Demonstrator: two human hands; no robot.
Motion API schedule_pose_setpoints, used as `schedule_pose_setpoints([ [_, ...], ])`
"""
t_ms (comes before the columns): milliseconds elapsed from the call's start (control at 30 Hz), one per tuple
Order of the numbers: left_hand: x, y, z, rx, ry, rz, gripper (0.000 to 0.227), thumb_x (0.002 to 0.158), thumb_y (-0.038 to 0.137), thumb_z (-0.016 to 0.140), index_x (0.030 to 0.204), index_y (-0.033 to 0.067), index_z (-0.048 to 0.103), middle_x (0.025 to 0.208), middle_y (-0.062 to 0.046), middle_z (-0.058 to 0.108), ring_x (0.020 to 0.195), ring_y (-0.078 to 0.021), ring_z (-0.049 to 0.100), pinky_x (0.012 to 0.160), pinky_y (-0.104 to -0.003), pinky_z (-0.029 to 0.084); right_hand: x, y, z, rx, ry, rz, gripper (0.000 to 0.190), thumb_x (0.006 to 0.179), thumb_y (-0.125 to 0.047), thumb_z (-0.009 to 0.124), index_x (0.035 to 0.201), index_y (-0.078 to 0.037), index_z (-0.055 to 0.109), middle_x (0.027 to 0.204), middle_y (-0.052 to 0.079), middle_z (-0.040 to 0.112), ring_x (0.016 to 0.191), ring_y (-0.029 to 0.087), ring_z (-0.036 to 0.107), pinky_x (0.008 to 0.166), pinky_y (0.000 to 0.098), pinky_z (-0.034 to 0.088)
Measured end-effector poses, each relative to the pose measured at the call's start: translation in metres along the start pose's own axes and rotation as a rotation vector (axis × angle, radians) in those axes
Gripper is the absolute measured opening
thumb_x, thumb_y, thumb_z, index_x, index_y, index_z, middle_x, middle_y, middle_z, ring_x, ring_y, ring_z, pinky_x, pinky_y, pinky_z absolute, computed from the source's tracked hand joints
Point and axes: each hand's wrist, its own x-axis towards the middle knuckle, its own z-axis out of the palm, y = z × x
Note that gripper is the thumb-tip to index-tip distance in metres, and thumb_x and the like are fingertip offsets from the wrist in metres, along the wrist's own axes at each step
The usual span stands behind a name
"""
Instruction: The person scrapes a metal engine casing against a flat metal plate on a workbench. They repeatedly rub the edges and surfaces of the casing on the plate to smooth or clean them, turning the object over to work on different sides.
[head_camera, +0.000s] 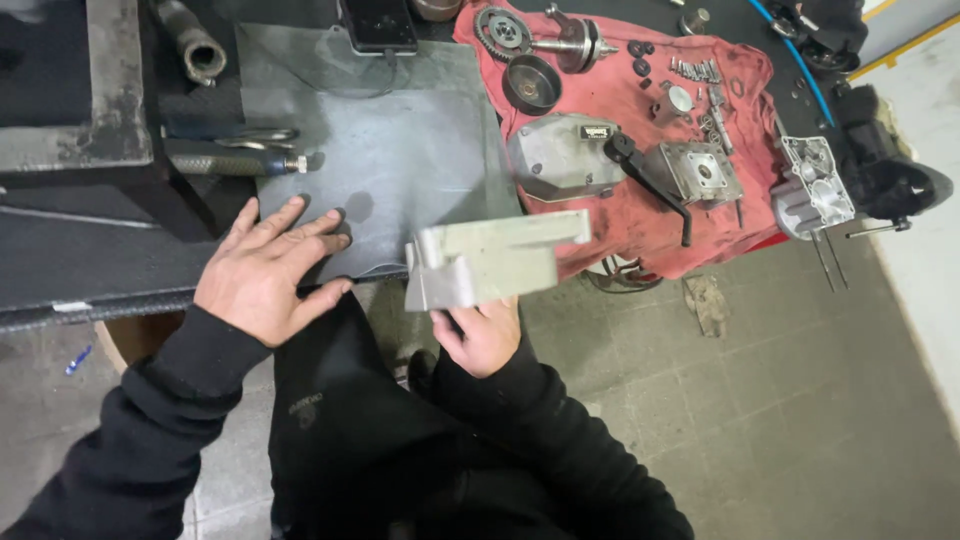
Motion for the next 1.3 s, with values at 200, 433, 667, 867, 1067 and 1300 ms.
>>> schedule_pose_setpoints([
  [200, 0.032, 0.032, -0.027, 0.129, -0.031, -0.045, 0.079, 0.067, 0.062, 0.081, 0.127, 0.0114, 0.068, 0.12, -0.005, 0.07, 0.129, -0.0369, 0.056, 0.112, -0.072, 0.026, 0.017, -0.014, -0.013, 0.004, -0.071, 0.043, 0.048, 0.079, -0.017, 0.081, 0.125, -0.009, 0.068, 0.133, 0.018, 0.059, 0.128, 0.043, 0.053, 0.11, 0.0557, 0.04],
  [433, 0.043, 0.051, 0.005, -0.283, 0.047, 0.052, 0.101, 0.068, 0.06, 0.082, 0.143, 0.0007, 0.049, 0.135, -0.025, 0.061, 0.131, -0.0512, 0.051, 0.11, -0.062, 0.035, 0.021, -0.007, -0.026, 0.04, -0.111, 0.02, 0.047, 0.081, -0.018, 0.08, 0.126, -0.01, 0.068, 0.129, 0.014, 0.059, 0.127, 0.038, 0.051, 0.106, 0.0514, 0.041],
  [667, 0.045, 0.066, 0.02, -0.481, -0.005, -0.276, 0.073, 0.076, 0.047, 0.084, 0.128, 0.0049, 0.056, 0.105, -0.017, 0.075, 0.097, -0.0357, 0.074, 0.081, -0.043, 0.058, -0.004, 0.052, -0.047, 0.812, 0.363, 0.163, 0.019, 0.106, -0.006, 0.068, 0.122, -0.017, 0.065, 0.107, -0.001, 0.069, 0.093, 0.01, 0.069, 0.082, 0.0294, 0.055],
  [867, 0.048, 0.06, -0.007, -0.513, -0.139, -0.267, 0.084, 0.073, 0.05, 0.084, 0.136, 0.0051, 0.053, 0.111, -0.019, 0.072, 0.105, -0.0385, 0.07, 0.084, -0.045, 0.056, 0.038, 0.064, 0.0, 1.128, 0.234, 0.444, 0.071, 0.082, 0.002, 0.076, 0.144, -0.006, 0.043, 0.129, 0.005, 0.063, 0.12, 0.018, 0.061, 0.106, 0.0324, 0.049],
  [1067, 0.01, 0.009, -0.03, -0.089, 0.034, -0.001, 0.076, 0.084, 0.043, 0.074, 0.145, 0.0048, 0.051, 0.144, -0.018, 0.058, 0.138, -0.0402, 0.05, 0.11, -0.048, 0.044, 0.024, 0.092, 0.021, 1.059, 0.347, 0.428, 0.055, 0.089, 0.004, 0.075, 0.14, 0.004, 0.057, 0.135, 0.014, 0.065, 0.125, 0.024, 0.063, 0.114, 0.0399, 0.048],
  [1300, -0.008, 0.01, -0.007, 0.083, 0.083, -0.037, 0.055, 0.083, 0.033, 0.075, 0.133, 0.0132, 0.065, 0.139, -0.007, 0.064, 0.134, -0.0366, 0.05, 0.11, -0.051, 0.04, 0.047, 0.051, 0.003, 1.233, 0.459, 0.519, 0.058, 0.089, 0.0, 0.069, 0.144, 0.002, 0.05, 0.138, 0.012, 0.062, 0.129, 0.026, 0.059, 0.116, 0.0405, 0.045],
])
